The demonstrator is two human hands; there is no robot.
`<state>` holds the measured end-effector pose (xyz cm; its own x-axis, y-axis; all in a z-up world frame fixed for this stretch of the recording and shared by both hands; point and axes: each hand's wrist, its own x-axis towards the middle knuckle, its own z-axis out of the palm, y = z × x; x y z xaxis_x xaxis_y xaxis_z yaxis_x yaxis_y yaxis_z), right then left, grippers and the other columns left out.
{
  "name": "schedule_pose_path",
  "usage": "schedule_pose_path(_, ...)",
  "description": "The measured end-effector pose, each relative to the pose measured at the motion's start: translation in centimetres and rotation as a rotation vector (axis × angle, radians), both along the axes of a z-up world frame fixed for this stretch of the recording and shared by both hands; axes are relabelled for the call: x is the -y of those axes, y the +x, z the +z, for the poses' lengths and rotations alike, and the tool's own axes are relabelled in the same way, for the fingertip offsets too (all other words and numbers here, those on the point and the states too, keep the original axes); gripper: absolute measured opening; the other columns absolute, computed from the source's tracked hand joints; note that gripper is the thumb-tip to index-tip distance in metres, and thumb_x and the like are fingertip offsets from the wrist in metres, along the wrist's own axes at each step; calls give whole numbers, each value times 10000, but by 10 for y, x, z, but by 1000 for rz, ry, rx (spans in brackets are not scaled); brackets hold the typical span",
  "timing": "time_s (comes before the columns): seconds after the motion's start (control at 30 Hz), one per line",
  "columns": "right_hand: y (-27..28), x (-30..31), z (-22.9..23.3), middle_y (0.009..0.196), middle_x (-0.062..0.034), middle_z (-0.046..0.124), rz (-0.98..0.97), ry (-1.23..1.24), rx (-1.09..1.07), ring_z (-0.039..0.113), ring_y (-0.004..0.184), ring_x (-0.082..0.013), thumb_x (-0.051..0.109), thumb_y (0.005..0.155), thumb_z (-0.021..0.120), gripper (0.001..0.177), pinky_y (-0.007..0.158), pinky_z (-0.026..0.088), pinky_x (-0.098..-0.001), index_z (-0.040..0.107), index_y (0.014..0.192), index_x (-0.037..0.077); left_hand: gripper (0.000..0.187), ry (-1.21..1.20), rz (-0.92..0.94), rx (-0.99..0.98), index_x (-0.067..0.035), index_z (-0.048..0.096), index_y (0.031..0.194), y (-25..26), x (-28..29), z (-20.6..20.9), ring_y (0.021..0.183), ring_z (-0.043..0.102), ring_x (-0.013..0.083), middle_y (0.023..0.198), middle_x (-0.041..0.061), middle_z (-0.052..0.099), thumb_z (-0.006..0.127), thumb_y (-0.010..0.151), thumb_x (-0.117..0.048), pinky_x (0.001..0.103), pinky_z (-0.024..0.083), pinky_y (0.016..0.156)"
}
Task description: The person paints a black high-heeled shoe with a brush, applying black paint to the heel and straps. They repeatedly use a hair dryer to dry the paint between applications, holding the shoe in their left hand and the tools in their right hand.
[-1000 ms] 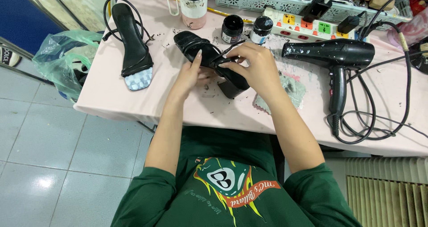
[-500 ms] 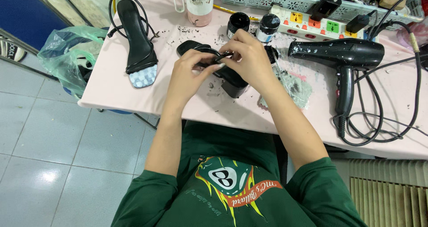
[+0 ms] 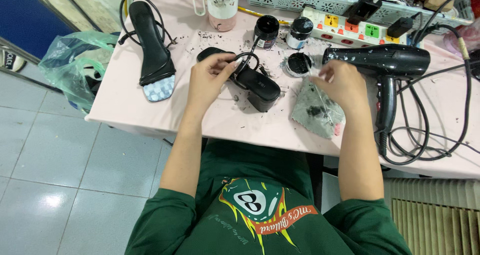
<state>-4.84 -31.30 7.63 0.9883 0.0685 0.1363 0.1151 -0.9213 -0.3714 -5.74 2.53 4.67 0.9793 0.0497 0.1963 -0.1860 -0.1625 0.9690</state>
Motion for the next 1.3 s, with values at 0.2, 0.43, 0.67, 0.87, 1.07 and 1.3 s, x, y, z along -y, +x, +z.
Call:
schedule_pose_path(0.2, -14, 25, -46, 770, -106, 738, -14, 79, -92, 709, 679, -252, 305, 822, 833, 286, 655, 543, -371, 766, 890, 35, 185, -110, -166, 28, 11, 748, 1085, 16, -10, -14, 808, 686, 60, 895, 31, 759, 755, 949, -114, 212, 557, 721)
schedule_pose_path(0.43, -27, 28, -40, 791, -94, 711, 16, 420, 113, 685, 703, -172, 154, 967, 751, 201, 637, 526, -299, 673, 1083, 9, 174, -130, -164, 12, 2, 745, 1066, 17, -12, -25, 823, 684, 64, 911, 32, 759, 764, 946, -122, 214, 550, 744)
schedule_pose_path(0.67, -31, 29, -35, 876, -56, 658, 127, 1206, 28, 635, 753, -144, 36, 1114, 575, 79, 630, 547, -304, 607, 1187, 38, 164, -99, -69, 85, 22, 737, 1037, 7, -9, -25, 797, 665, 71, 912, 37, 716, 768, 956, -117, 216, 532, 704)
schedule_pose_path(0.87, -27, 39, -33, 948, -106, 680, 307, 1847, -133, 650, 826, -179, 58, 1137, 552, 176, 665, 506, -282, 645, 1285, 51, 187, -71, 41, 26, -5, 721, 1074, -8, -3, 2, 727, 669, 67, 885, 22, 701, 750, 925, -114, 220, 522, 610)
schedule_pose_path(1.07, -23, 41, -10, 1050, -97, 699, 232, 1661, -135, 684, 940, -189, 21, 982, 544, 336, 692, 514, -286, 644, 1300, -15, 154, 416, 66, 289, -62, 753, 996, -19, 0, 42, 764, 701, 139, 854, 33, 727, 779, 909, -186, 261, 555, 660)
schedule_pose_path(1.3, -4, 31, -13, 881, -102, 664, 145, 708, 240, 621, 732, -142, 77, 1195, 547, 141, 648, 485, -277, 642, 1179, -26, 185, 464, -83, 225, -25, 743, 944, -6, 5, 54, 668, 689, 164, 837, 78, 721, 773, 909, -205, 290, 530, 627)
